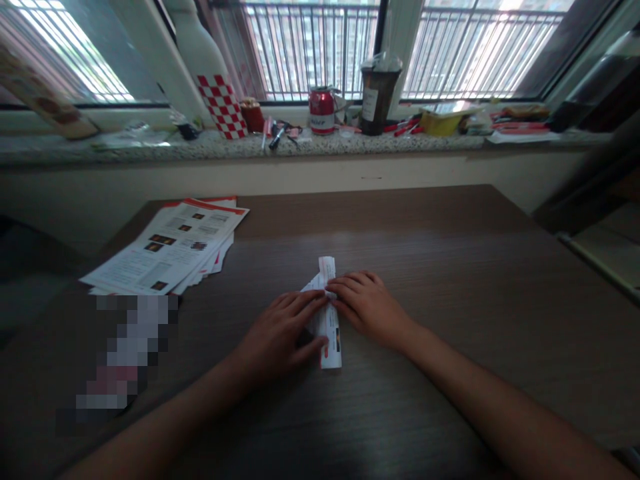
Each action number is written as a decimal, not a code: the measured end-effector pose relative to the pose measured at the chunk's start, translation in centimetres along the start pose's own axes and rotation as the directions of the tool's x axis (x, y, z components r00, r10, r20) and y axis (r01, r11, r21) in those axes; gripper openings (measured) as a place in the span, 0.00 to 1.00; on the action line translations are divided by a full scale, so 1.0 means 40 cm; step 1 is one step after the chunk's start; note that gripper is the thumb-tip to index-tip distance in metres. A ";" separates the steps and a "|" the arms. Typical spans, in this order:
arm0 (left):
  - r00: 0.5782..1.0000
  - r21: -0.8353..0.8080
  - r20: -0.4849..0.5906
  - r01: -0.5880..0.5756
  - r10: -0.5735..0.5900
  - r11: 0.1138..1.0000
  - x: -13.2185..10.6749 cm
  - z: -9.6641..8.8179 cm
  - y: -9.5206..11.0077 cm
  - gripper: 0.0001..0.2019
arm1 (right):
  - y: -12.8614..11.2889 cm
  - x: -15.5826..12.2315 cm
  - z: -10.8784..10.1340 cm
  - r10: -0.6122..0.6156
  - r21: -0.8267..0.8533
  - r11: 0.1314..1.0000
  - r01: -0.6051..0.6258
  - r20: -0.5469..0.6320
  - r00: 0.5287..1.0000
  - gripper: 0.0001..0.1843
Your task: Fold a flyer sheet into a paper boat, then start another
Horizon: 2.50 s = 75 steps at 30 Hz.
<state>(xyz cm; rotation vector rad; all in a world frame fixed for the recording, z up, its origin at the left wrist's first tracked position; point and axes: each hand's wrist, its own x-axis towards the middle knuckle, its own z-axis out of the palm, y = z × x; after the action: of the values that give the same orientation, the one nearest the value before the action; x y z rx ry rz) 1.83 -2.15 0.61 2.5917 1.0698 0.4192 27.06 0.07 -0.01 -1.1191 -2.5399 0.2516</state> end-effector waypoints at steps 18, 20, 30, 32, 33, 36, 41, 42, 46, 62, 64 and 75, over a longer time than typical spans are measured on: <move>0.997 0.036 -0.013 0.074 -0.073 0.997 0.005 0.008 0.007 0.25 | 0.012 0.004 0.016 0.059 -0.171 0.984 -0.046 0.072 0.996 0.27; 0.997 0.043 -0.014 0.071 -0.070 0.997 0.007 0.011 0.007 0.25 | 0.013 0.004 0.017 0.057 -0.174 0.984 -0.044 0.068 0.996 0.27; 0.996 0.001 -0.024 0.091 -0.091 0.996 0.006 0.016 0.003 0.32 | 0.016 0.002 0.021 0.055 -0.178 0.983 -0.042 0.072 0.996 0.27; 0.994 -0.020 -0.030 0.105 -0.105 0.994 0.007 0.019 -0.001 0.32 | 0.015 0.002 0.020 0.057 -0.176 0.983 -0.043 0.074 0.996 0.27; 0.993 -0.029 -0.035 0.110 -0.111 0.994 0.008 0.021 -0.003 0.32 | 0.014 0.002 0.020 0.059 -0.174 0.984 -0.045 0.074 0.996 0.27; 0.992 -0.048 -0.051 0.110 -0.113 0.993 0.010 0.026 -0.007 0.32 | 0.013 0.002 0.019 0.065 -0.165 0.985 -0.052 0.070 0.995 0.27; 0.992 -0.057 -0.055 0.109 -0.112 0.992 0.010 0.027 -0.006 0.32 | 0.015 0.002 0.016 0.069 -0.143 0.988 -0.057 0.076 0.995 0.28; 0.992 -0.059 -0.054 0.109 -0.112 0.992 0.009 0.027 -0.006 0.32 | 0.015 0.002 0.016 0.071 -0.138 0.989 -0.060 0.079 0.994 0.28; 0.992 -0.064 -0.043 0.114 -0.117 0.991 0.009 0.025 -0.006 0.32 | 0.015 0.002 0.017 0.080 -0.127 0.989 -0.069 0.082 0.993 0.27; 0.995 -0.023 -0.009 0.095 -0.095 0.995 0.010 0.009 0.003 0.31 | 0.013 0.005 0.018 0.079 -0.129 0.989 -0.070 0.069 0.994 0.27; 0.995 -0.018 0.002 0.105 -0.105 0.994 0.012 0.007 0.004 0.33 | 0.011 0.005 0.017 0.079 -0.129 0.989 -0.069 0.072 0.994 0.27; 0.996 -0.017 -0.010 0.083 -0.083 0.996 0.008 0.012 -0.001 0.35 | 0.016 0.005 0.022 0.074 -0.136 0.989 -0.065 0.062 0.995 0.27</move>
<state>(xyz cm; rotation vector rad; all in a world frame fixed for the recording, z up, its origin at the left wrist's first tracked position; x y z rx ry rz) 2.20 -1.96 0.21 2.5227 1.1681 0.4207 27.02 0.63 -0.96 -1.2716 -2.6124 0.1409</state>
